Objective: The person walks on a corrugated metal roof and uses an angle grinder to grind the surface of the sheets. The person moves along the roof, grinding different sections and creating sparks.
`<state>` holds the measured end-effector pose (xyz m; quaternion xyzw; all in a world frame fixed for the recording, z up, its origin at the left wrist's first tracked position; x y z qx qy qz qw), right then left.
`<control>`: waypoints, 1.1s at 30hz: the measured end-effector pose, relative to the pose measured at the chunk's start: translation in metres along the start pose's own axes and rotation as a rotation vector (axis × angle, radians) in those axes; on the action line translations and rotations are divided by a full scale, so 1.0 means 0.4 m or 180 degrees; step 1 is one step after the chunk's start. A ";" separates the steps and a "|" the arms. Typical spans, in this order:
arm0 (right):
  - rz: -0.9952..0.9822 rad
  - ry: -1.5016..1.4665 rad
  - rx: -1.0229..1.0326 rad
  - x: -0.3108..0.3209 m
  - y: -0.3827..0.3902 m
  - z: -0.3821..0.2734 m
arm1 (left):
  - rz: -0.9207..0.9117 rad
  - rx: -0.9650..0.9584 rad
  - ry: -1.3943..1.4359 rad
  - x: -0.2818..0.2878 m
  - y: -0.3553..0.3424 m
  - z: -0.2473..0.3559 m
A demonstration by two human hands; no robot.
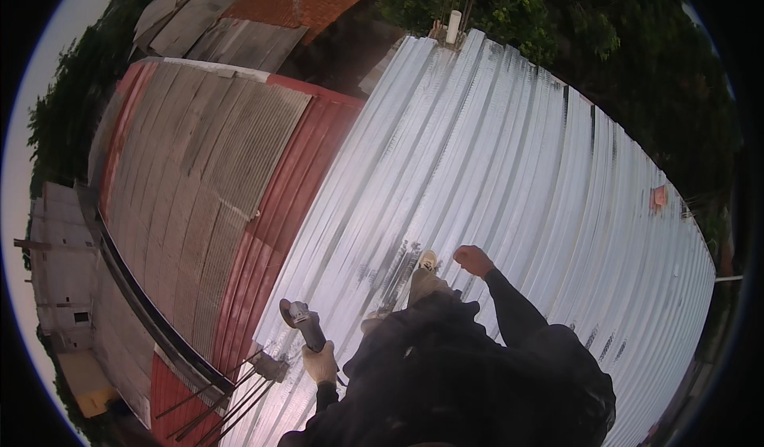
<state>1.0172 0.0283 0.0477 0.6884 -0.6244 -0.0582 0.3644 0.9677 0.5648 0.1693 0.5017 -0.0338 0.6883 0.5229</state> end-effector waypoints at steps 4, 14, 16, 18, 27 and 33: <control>0.0318 0.0260 -0.0474 0.142 0.021 0.262 | -0.0060 -0.0369 -0.0285 -0.054 -0.026 0.243; 0.0978 -0.1202 -0.1345 0.467 0.039 0.409 | -0.0430 -0.0343 -0.0244 -0.237 -0.065 0.582; 0.0997 -0.1535 -0.1445 0.485 0.015 0.398 | -0.0447 -0.0457 -0.0351 -0.272 -0.061 0.634; 0.0915 -0.1740 -0.1232 0.501 -0.022 0.394 | -0.0705 -0.0253 -0.0353 -0.308 -0.081 0.707; 0.0582 -0.1950 -0.1847 0.567 -0.136 0.342 | -0.2389 0.0914 0.1142 -0.516 -0.349 0.812; 0.0836 -0.2111 -0.2719 0.761 -0.125 0.216 | -0.3017 0.1131 0.1118 -0.583 -0.465 0.935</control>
Point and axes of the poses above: each hand's wrist, its own y-axis away from the middle knuckle, its own x-axis out of the back of the hand, z = x × y, the point moved 1 cm from there along -y, towards the middle knuckle, and after that the axes turned 7 degrees about -z, right-handed, at the moved point
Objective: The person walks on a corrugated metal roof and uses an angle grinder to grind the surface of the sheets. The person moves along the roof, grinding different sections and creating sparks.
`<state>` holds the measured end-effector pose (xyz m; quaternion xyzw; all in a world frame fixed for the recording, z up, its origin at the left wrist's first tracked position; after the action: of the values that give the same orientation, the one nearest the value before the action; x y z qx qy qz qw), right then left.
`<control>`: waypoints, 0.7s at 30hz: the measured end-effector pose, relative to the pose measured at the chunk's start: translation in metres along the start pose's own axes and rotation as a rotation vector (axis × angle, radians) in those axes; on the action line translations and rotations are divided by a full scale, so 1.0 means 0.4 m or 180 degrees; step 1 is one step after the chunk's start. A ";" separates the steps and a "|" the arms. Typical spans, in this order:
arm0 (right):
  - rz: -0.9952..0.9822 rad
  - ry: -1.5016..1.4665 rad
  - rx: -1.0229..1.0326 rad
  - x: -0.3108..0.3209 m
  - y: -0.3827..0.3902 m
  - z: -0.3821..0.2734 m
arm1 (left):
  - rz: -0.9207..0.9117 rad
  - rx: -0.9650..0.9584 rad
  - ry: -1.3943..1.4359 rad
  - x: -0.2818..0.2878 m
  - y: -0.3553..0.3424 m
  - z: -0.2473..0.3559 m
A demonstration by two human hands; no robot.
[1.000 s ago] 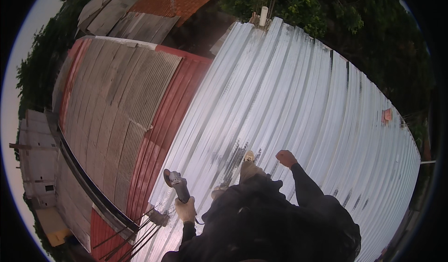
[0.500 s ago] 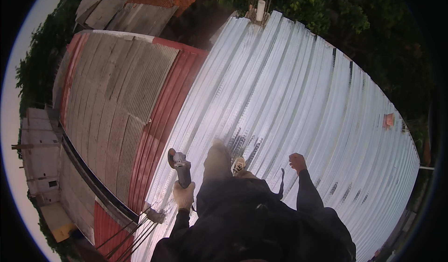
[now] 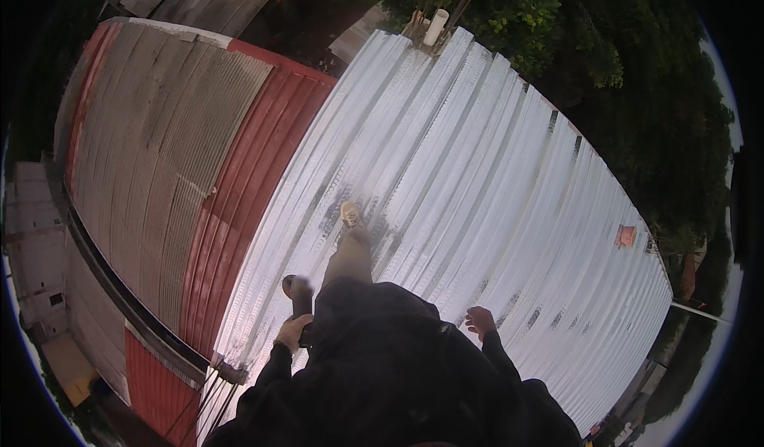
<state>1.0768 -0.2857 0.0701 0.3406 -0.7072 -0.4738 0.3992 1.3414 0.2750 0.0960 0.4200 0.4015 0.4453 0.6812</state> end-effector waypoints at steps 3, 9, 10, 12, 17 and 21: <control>0.0226 -0.0292 -0.0044 0.035 0.037 -0.053 | -0.0184 -0.0013 -0.0312 -0.024 -0.037 0.073; 0.0109 -0.0212 -0.0438 0.081 0.077 -0.088 | 0.0108 0.0644 -0.0700 -0.097 -0.100 0.214; 0.0012 -0.0139 -0.0522 0.098 0.061 -0.081 | 0.0281 0.0891 -0.0615 -0.133 -0.117 0.254; -0.0163 0.0177 -0.0573 0.130 0.009 -0.093 | 0.0346 0.0832 -0.0510 -0.201 -0.130 0.327; -0.0425 0.0655 -0.0035 0.300 -0.175 -0.325 | 0.0700 0.0508 0.0081 -0.358 -0.199 0.384; 0.0127 0.0050 0.0748 0.495 -0.326 -0.724 | 0.0688 0.0367 0.0130 -0.544 -0.249 0.448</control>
<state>1.2583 -0.6129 0.0622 0.3747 -0.7613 -0.3769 0.3714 1.4721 0.0060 0.0991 0.4902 0.3926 0.5008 0.5957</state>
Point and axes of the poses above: each hand's wrist, its own y-axis away from the middle knuckle, its own x-axis out of the back of the hand, z = x × y, the point moved 1 cm from there along -y, towards the middle knuckle, and after that the axes turned 7 degrees about -z, right-handed, at the moved point
